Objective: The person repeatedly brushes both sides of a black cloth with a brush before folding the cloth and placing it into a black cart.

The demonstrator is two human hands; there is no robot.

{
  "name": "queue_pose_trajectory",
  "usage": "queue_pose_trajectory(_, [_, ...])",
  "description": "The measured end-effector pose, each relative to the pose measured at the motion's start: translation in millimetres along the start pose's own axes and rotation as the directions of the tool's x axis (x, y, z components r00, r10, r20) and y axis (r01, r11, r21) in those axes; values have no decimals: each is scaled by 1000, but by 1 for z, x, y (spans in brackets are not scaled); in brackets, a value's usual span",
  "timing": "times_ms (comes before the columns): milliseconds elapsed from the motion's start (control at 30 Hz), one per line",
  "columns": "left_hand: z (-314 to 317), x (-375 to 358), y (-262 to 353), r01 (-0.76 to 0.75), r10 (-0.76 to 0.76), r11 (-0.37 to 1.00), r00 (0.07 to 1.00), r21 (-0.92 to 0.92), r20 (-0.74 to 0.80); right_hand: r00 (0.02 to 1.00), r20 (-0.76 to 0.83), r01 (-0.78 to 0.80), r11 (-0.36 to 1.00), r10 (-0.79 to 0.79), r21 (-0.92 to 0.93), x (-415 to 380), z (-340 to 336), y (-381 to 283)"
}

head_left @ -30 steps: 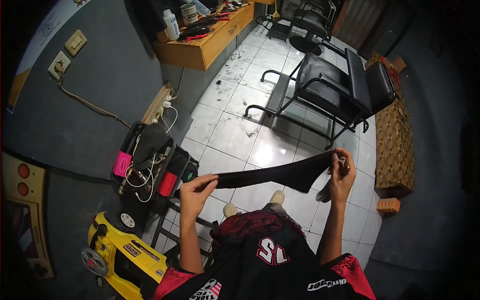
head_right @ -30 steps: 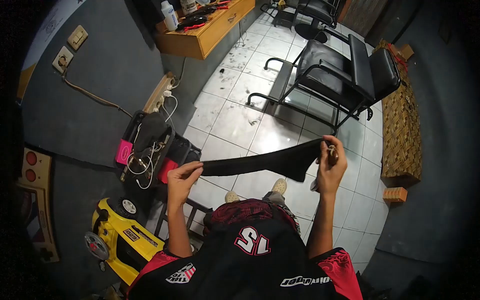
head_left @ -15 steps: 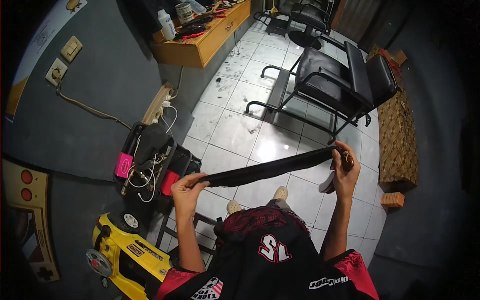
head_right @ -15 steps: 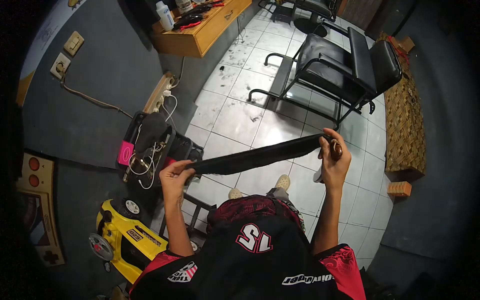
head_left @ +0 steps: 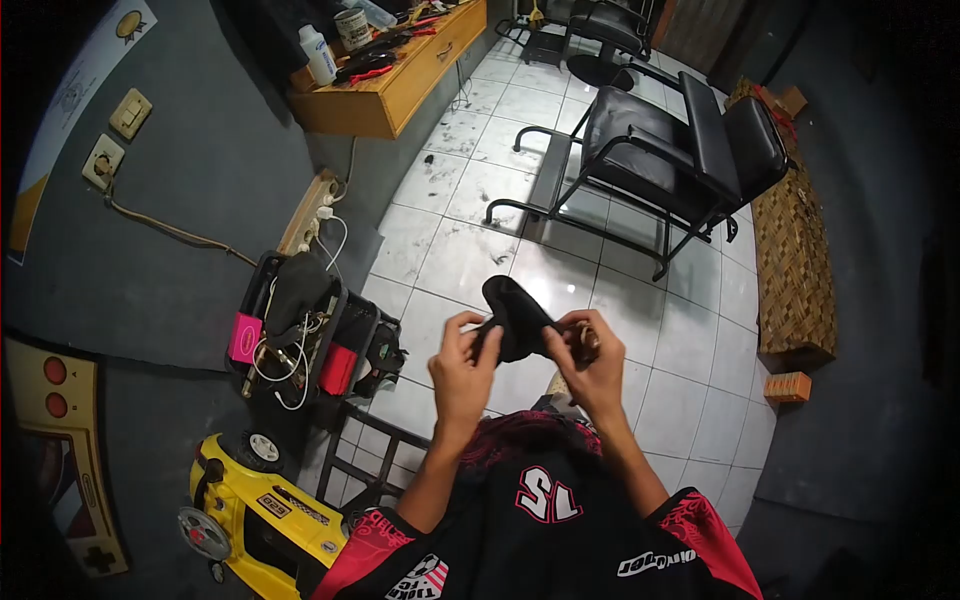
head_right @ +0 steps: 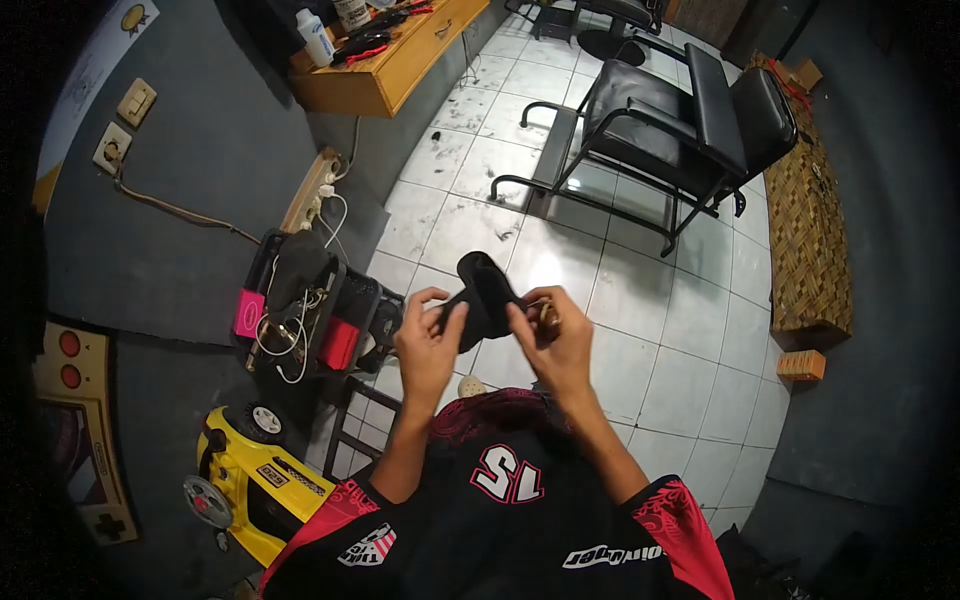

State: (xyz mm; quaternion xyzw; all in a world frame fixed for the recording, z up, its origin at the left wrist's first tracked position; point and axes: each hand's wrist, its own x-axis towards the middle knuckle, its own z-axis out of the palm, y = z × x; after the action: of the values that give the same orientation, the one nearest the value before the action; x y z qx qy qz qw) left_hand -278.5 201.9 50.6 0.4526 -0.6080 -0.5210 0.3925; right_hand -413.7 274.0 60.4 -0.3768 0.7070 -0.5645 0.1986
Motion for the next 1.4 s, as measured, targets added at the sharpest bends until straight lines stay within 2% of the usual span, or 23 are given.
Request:
queue_pose_trajectory(33, [3,-3,3,-33,30,998,997,56,64,999,27,-30,998,29,47,-4,5,-6])
queue_pose_trajectory(100, [12,-9,7,-29,38,996,994,-90,100,998,54,-21,998,18,55,-9,13,-11])
queue_pose_trajectory(300, [4,-16,15,55,-26,988,981,-144,194,994,102,-36,998,30,61,-14,11,-10])
queue_pose_trajectory(367, [5,-19,20,73,-44,987,979,-143,197,998,47,46,999,-46,15,-13,9,-11])
queue_pose_trajectory(467, [9,-22,18,94,-75,992,976,-86,204,999,13,47,997,-46,-56,-14,6,-9])
queue_pose_trajectory(500, [13,-23,16,50,-34,994,987,-102,154,999,13,44,998,-43,-55,-15,6,-10])
queue_pose_trajectory(533, [15,-23,14,4,8,993,995,-117,103,997,40,70,995,-68,-70,-15,4,-11])
queue_pose_trajectory(700, [13,-23,14,13,-4,998,990,-66,141,991,103,90,996,-89,-4,-17,-1,-19])
queue_pose_trajectory(767, [10,-22,20,13,-6,999,987,-41,161,979,150,-163,972,138,171,-20,-5,-25])
queue_pose_trajectory(833, [6,-20,26,-91,56,984,974,151,221,989,138,-79,987,59,142,-21,-3,-22])
queue_pose_trajectory(867, [6,-20,27,-92,57,985,972,146,226,991,133,2,993,-17,116,-22,-3,-20])
queue_pose_trajectory(900, [6,-20,29,-67,56,997,965,33,258,991,130,1,994,-16,112,-22,-5,-18])
queue_pose_trajectory(933, [5,-20,29,-37,58,996,956,-77,289,982,188,-43,984,10,174,-23,-7,-16])
queue_pose_trajectory(967, [2,-18,28,-35,55,996,956,-77,288,968,250,-93,968,32,234,-23,-9,-15])
queue_pose_trajectory(1000, [-2,-14,25,-128,143,989,939,-69,313,942,329,-13,972,-66,233,-18,-15,-20])
queue_pose_trajectory(1033, [-7,-11,20,-219,228,974,912,-64,340,941,332,-17,972,-64,234,-14,-22,-17])
queue_pose_trajectory(1100, [-17,-7,11,-196,201,979,918,-48,343,849,498,72,974,-173,216,-6,-34,-12])
queue_pose_trajectory(1133, [-19,-6,14,-261,249,965,904,-14,347,905,389,155,985,-174,80,-1,-38,-20])
queue_pose_trajectory(1167, [-22,-6,17,-322,295,946,888,20,352,914,288,322,943,-286,-86,6,-42,-21])
queue_pose_trajectory(1233, [-27,-5,21,-274,253,962,894,4,369,918,394,139,966,-42,-220,13,-52,-34])
queue_pose_trajectory(1267, [-29,-4,23,-296,280,955,889,-11,363,874,482,237,921,-62,-310,18,-54,-23])
queue_pose_trajectory(1367, [-40,4,22,-321,315,946,881,-45,352,845,528,337,848,-81,-408,20,-55,-2])
queue_pose_trajectory(1400, [-44,6,22,-309,305,950,884,-46,354,850,526,285,861,-23,-422,21,-54,-4])
